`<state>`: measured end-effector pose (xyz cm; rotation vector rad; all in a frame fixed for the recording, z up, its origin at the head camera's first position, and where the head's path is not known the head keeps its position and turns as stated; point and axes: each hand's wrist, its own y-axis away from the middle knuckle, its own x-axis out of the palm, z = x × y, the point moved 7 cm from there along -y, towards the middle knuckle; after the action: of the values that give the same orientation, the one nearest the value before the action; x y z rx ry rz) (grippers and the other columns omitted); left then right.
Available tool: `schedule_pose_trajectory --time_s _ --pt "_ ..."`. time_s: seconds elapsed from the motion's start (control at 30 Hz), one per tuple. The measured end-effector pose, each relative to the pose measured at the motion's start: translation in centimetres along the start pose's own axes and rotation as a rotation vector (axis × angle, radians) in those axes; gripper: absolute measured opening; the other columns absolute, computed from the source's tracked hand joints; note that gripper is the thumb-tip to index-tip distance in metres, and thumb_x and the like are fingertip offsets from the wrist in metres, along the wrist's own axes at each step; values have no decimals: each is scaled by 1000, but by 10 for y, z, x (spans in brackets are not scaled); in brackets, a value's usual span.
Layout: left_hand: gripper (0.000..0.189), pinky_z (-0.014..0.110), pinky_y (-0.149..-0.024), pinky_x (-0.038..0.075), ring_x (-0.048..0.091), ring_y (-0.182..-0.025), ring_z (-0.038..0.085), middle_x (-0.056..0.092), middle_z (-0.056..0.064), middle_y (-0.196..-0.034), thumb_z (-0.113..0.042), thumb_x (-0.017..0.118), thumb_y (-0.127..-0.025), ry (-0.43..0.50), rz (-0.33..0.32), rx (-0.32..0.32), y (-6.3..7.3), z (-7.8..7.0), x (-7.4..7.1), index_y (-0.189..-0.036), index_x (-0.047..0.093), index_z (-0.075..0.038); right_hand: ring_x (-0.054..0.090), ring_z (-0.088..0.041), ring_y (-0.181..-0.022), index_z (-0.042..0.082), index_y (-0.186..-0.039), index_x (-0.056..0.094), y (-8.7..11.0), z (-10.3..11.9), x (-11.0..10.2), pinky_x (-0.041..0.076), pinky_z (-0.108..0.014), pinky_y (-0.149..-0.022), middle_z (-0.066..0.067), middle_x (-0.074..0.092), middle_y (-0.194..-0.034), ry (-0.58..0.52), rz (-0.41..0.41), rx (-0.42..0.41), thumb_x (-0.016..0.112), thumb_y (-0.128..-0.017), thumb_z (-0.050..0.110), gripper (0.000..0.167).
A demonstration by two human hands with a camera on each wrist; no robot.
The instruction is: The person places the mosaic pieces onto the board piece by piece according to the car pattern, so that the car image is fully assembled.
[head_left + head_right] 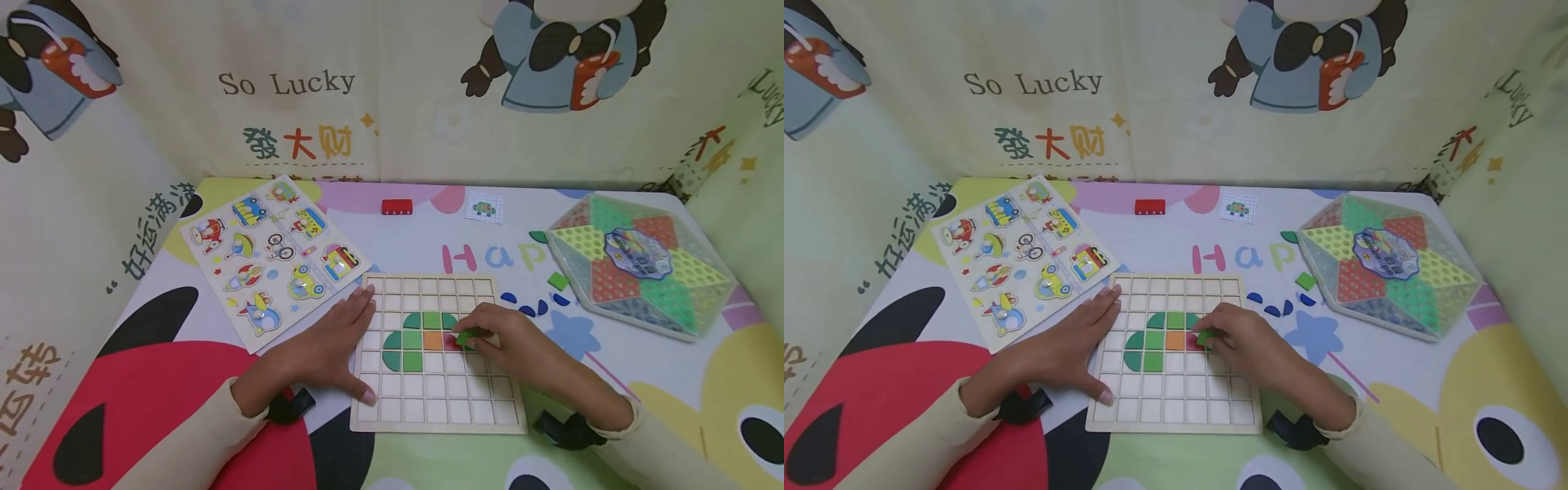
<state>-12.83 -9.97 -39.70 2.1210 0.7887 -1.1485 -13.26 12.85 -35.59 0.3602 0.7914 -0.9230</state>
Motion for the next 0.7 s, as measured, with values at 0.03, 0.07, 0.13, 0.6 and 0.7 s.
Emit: schedule_pose_trajectory --time_s 0.03,0.07,0.13,0.6,0.7 --pt "131 49 -116 11 -2 -148 29 1 11 -162 -63 82 -60 2 2 -2 0 0 0 -155 15 -1 59 -7 -89 13 -105 71 0 1 2 54 -26 -77 9 64 -99 -11 14 -8 69 -84 -10 32" --pt "131 49 -116 11 -2 -148 29 1 11 -163 -63 82 -60 1 2 -2 0 0 0 -155 14 -1 58 -7 -88 13 -106 71 0 3 5 53 -26 -76 9 64 -99 -19 27 -28 69 -84 -11 33" --pt "131 49 -116 11 -2 -148 29 1 11 -163 -63 82 -60 1 3 -1 0 0 1 -155 14 -1 57 -8 -88 13 -107 72 1 7 9 52 -25 -74 9 65 -100 -19 46 -76 68 -84 -11 34" --pt "131 47 -117 10 -3 -148 27 0 10 -163 -64 81 -61 6 18 -14 1 1 0 -155 14 -2 55 -5 -83 9 -105 74 -3 28 30 51 -21 -70 7 63 -96 -1 87 -117 70 -84 -7 27" --pt "131 48 -116 11 -2 -148 28 1 11 -163 -64 81 -61 7 14 -11 1 1 0 -155 14 -1 56 -6 -84 8 -105 74 -4 30 34 51 -22 -71 6 63 -96 -23 94 -128 71 -85 -5 25"
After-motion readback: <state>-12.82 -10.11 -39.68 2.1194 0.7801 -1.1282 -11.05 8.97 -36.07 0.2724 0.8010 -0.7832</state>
